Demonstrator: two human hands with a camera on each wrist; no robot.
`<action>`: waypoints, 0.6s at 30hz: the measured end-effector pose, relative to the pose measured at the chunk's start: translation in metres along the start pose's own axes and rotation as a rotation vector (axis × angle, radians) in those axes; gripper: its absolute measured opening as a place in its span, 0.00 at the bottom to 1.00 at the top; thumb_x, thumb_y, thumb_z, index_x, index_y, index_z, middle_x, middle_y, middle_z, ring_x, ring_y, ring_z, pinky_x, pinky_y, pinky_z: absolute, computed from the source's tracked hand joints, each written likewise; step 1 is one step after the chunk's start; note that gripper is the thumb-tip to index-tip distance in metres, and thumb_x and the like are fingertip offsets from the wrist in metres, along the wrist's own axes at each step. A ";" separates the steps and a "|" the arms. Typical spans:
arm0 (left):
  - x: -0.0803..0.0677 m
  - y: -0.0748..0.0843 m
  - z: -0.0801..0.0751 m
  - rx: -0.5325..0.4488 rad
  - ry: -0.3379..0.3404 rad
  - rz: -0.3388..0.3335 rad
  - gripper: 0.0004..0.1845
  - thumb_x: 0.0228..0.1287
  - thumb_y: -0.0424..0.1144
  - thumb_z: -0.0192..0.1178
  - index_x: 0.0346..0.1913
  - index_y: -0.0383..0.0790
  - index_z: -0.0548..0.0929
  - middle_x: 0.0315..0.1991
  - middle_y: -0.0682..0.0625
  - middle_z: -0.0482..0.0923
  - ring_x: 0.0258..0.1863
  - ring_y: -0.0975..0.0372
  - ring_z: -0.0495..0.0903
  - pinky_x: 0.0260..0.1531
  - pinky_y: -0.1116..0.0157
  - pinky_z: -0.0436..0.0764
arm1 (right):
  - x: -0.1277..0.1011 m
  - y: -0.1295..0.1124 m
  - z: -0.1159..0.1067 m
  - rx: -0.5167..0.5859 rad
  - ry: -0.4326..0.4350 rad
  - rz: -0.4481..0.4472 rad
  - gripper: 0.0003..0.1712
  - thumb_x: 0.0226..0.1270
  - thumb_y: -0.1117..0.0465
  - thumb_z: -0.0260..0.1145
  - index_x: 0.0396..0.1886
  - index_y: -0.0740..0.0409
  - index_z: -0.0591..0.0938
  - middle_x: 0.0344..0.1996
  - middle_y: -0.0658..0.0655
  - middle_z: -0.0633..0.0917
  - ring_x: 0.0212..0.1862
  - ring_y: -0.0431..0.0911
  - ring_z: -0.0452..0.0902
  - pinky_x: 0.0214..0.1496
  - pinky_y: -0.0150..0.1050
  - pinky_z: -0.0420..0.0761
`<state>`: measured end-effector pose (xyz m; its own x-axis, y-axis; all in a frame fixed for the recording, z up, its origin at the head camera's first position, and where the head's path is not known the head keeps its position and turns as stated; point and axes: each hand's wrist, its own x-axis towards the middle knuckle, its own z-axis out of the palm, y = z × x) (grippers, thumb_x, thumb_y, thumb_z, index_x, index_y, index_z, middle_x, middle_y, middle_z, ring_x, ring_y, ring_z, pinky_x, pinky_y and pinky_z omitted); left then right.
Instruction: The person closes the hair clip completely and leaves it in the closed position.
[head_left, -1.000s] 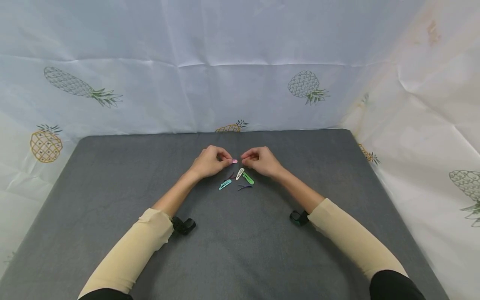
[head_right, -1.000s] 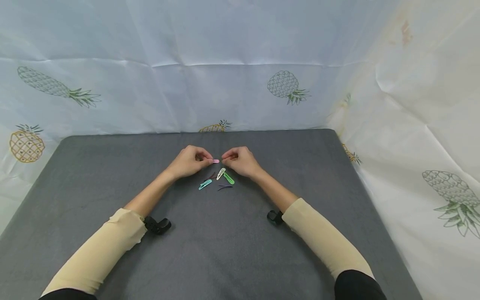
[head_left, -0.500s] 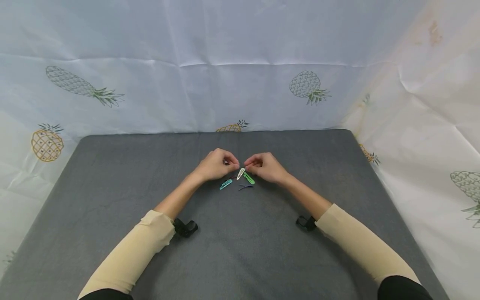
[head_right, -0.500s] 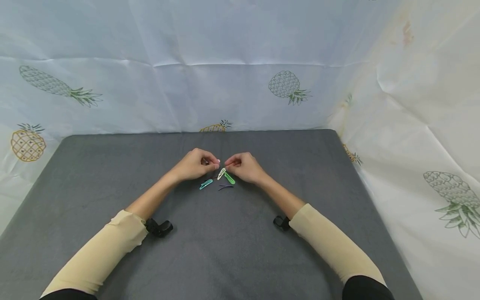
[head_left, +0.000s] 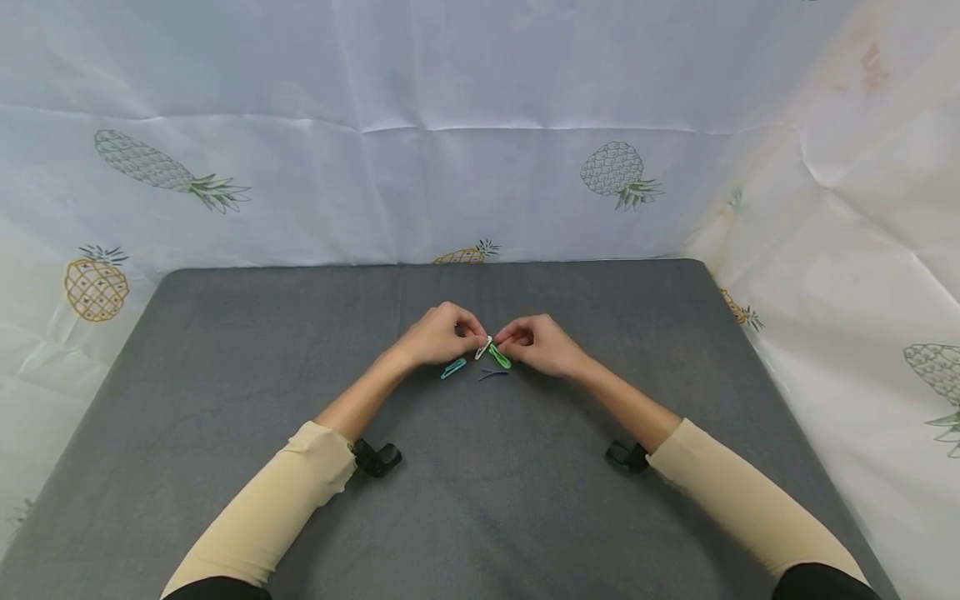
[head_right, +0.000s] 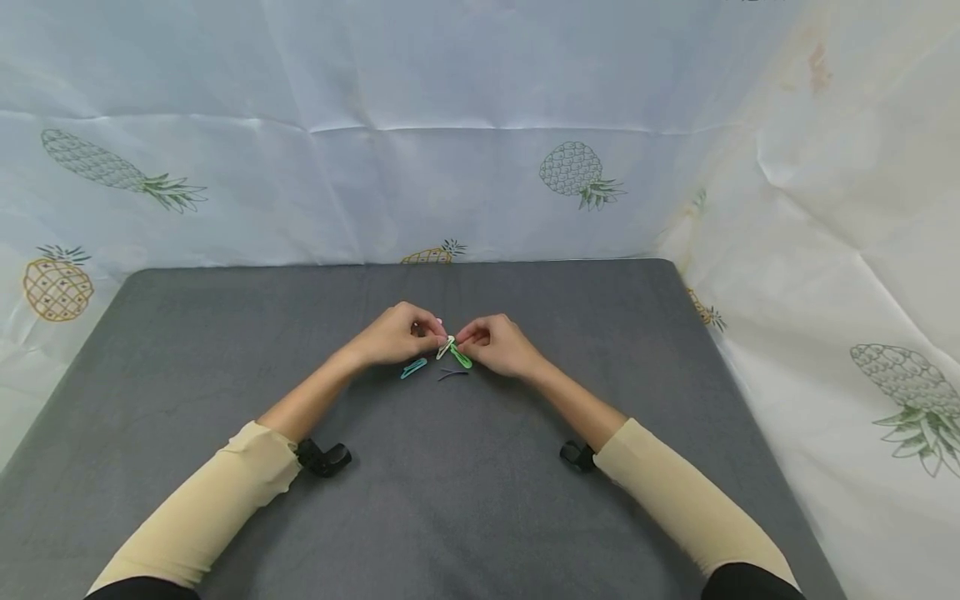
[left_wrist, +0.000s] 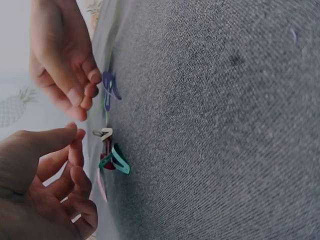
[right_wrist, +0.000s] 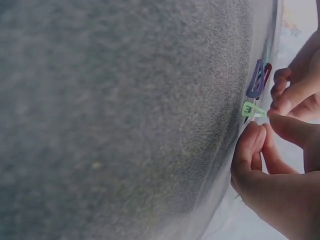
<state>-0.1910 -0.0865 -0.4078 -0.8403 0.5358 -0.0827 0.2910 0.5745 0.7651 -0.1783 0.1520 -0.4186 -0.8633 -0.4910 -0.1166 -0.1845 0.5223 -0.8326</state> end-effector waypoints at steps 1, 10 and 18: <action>0.000 0.000 0.001 0.000 -0.002 0.002 0.10 0.78 0.39 0.66 0.48 0.36 0.93 0.38 0.44 0.92 0.30 0.65 0.81 0.35 0.67 0.77 | -0.001 0.000 0.000 -0.009 -0.002 -0.002 0.13 0.79 0.66 0.66 0.55 0.69 0.88 0.45 0.67 0.92 0.45 0.53 0.90 0.44 0.32 0.83; 0.003 0.001 0.007 0.000 -0.022 -0.021 0.09 0.77 0.38 0.67 0.47 0.37 0.94 0.35 0.46 0.90 0.27 0.67 0.76 0.32 0.69 0.73 | -0.011 0.006 -0.002 -0.052 -0.032 -0.020 0.12 0.79 0.66 0.67 0.53 0.68 0.89 0.43 0.65 0.92 0.40 0.48 0.89 0.40 0.31 0.82; 0.005 0.001 0.009 0.010 -0.024 -0.056 0.08 0.77 0.39 0.68 0.45 0.39 0.94 0.34 0.47 0.90 0.28 0.66 0.77 0.32 0.68 0.73 | -0.014 0.008 -0.002 -0.067 -0.024 0.002 0.11 0.78 0.64 0.70 0.53 0.66 0.89 0.42 0.63 0.92 0.37 0.43 0.87 0.39 0.32 0.81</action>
<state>-0.1910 -0.0774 -0.4136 -0.8444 0.5170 -0.1402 0.2488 0.6102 0.7521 -0.1681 0.1644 -0.4229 -0.8525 -0.5060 -0.1314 -0.2148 0.5682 -0.7943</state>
